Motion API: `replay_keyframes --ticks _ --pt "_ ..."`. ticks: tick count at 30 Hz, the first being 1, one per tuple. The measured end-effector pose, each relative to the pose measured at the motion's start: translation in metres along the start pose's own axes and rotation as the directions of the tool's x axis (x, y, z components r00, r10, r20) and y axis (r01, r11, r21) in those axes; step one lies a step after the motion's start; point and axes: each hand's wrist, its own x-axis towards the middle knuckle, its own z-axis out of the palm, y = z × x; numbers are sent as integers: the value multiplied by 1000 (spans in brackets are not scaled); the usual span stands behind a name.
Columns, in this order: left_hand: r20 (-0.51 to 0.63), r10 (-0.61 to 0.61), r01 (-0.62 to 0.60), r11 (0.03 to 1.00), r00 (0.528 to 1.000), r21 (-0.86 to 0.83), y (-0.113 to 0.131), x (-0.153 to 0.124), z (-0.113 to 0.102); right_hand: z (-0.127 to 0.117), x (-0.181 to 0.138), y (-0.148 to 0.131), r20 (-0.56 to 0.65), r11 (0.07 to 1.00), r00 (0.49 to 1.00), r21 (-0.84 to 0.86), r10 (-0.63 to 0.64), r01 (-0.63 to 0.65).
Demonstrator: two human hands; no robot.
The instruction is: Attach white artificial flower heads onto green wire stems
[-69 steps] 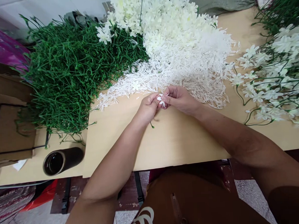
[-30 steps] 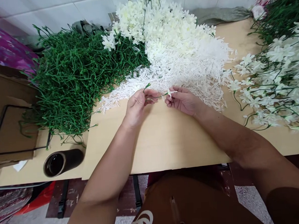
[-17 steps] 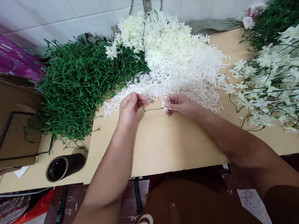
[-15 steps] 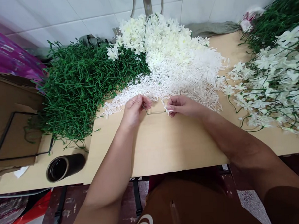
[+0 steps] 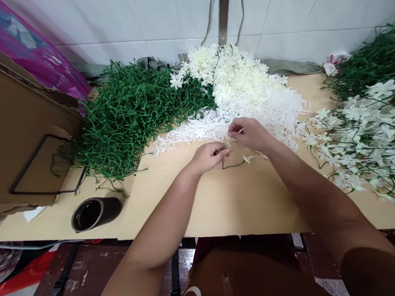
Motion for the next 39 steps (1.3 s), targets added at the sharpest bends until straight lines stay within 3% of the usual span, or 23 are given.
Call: replay_keyframes --ticks 3,6,9,12,18,25,30,35,39 --pt "-6 29 -29 996 1000 -86 0 -1 -1 18 23 -12 -21 964 998 -263 -57 49" --pt "-34 37 -41 991 999 -127 -1 0 0 31 40 -19 14 853 998 -520 -53 53" --pt "-62 35 -41 994 997 -101 -3 2 1 34 48 -19 59 797 998 -603 5 32" --pt "-66 25 -28 998 998 -48 -4 4 2 29 48 -11 54 850 999 -525 -8 35" --pt "-76 32 -32 999 997 3 -2 3 1 5 33 -3 -60 984 998 -177 -7 -3" --pt "-209 58 -70 996 976 -50 -6 6 6 -1 17 -9 -88 989 993 130 77 -65" --pt "-353 78 -130 984 932 -125 -9 8 5 5 23 -3 -116 979 991 199 62 -38" --pt "-546 15 -146 969 837 -197 -14 8 -4 16 30 -7 -139 986 990 166 -5 29" --pt "-412 -65 -49 964 909 -260 -18 8 -8 29 30 -11 -110 986 992 150 -59 75"
